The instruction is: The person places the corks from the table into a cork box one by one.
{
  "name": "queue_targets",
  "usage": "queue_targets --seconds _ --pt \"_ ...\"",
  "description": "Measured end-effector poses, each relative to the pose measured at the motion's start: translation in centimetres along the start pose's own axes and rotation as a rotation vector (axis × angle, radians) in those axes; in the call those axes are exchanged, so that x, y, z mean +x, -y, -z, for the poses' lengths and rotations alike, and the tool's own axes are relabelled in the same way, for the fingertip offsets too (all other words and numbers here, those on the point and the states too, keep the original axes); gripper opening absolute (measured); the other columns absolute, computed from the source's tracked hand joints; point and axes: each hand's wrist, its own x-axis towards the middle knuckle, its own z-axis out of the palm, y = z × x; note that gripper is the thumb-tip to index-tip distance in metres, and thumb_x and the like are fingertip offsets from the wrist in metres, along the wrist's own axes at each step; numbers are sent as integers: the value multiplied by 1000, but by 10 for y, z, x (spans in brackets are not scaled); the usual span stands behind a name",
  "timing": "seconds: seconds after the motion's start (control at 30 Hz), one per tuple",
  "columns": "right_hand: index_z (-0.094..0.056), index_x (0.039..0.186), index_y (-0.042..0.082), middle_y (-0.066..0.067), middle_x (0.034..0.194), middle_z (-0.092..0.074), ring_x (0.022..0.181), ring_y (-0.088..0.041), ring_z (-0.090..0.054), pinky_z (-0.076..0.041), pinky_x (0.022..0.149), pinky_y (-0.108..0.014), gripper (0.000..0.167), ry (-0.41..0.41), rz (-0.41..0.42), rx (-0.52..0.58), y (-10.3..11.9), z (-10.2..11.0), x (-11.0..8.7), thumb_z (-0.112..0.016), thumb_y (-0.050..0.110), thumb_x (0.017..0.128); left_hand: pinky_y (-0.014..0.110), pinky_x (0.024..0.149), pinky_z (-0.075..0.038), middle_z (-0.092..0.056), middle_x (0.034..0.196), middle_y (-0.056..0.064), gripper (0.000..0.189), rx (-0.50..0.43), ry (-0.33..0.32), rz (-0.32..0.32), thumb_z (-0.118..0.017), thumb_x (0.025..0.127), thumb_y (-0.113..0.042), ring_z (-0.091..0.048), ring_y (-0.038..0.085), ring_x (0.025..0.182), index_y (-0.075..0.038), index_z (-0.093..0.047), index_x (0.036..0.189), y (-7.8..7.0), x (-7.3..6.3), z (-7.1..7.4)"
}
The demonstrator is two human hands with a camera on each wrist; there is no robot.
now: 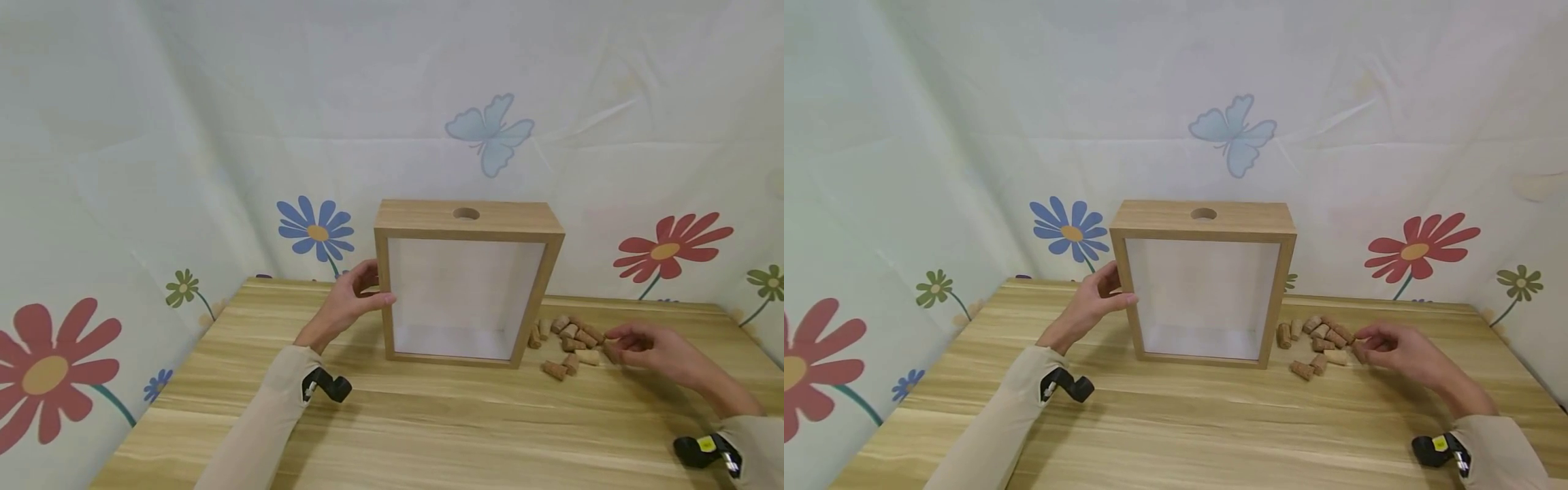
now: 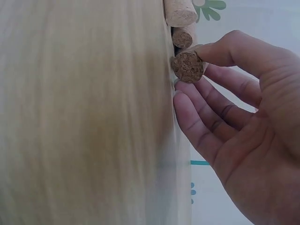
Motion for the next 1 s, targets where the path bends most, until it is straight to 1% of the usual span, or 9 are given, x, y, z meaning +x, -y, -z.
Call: queue_targets --seconds 0.13,0.27,0.43,0.6,0.73,0.87,1.0 --pt "-69 124 -8 -9 105 -70 86 -1 -58 -54 71 -24 32 -4 -34 -7 1 3 -2 -75 3 94 39 105 -54 -60 140 20 75 4 1 -5 -84 92 -22 -60 37 129 0 -48 154 1 1 0" --pt "-65 127 -10 -10 108 -68 87 -2 -58 -54 71 -24 35 -8 -69 30 1 6 -3 -73 5 97 38 105 -54 -61 139 20 74 9 0 -9 -84 92 -22 -60 36 129 0 -48 154 1 1 0" --pt "-63 128 -11 -13 110 -70 89 1 -59 -55 73 -23 34 -52 -44 57 5 9 -4 -72 5 99 37 103 -55 -61 138 20 75 11 -7 -11 -84 92 -22 -61 36 127 -1 -48 154 2 0 -1" --pt "-66 126 -8 -5 107 -72 90 7 -60 -53 71 -20 33 -121 -24 56 12 13 -4 -75 9 99 37 102 -55 -61 138 20 77 -3 -6 -13 -86 91 -24 -61 35 127 -1 -49 154 3 -1 -2" --pt "-65 125 -7 9 105 -71 91 7 -61 -53 70 -17 32 -168 15 93 22 18 -3 -75 7 99 37 101 -56 -63 138 18 78 1 -8 -13 -87 91 -27 -61 34 127 -2 -50 154 3 -1 -2" --pt "-63 126 -5 20 104 -69 93 7 -64 -54 72 -15 29 -200 45 138 42 25 0 -73 7 100 37 100 -56 -64 137 17 75 18 -12 -13 -86 91 -24 -62 33 126 -3 -51 154 3 -1 -2" --pt "-64 124 -1 24 107 -68 94 7 -65 -54 72 -14 25 -243 110 160 63 34 7 -72 2 100 38 101 -56 -65 136 17 73 29 -14 -17 -85 92 -20 -63 33 125 -2 -51 154 1 -1 -1"
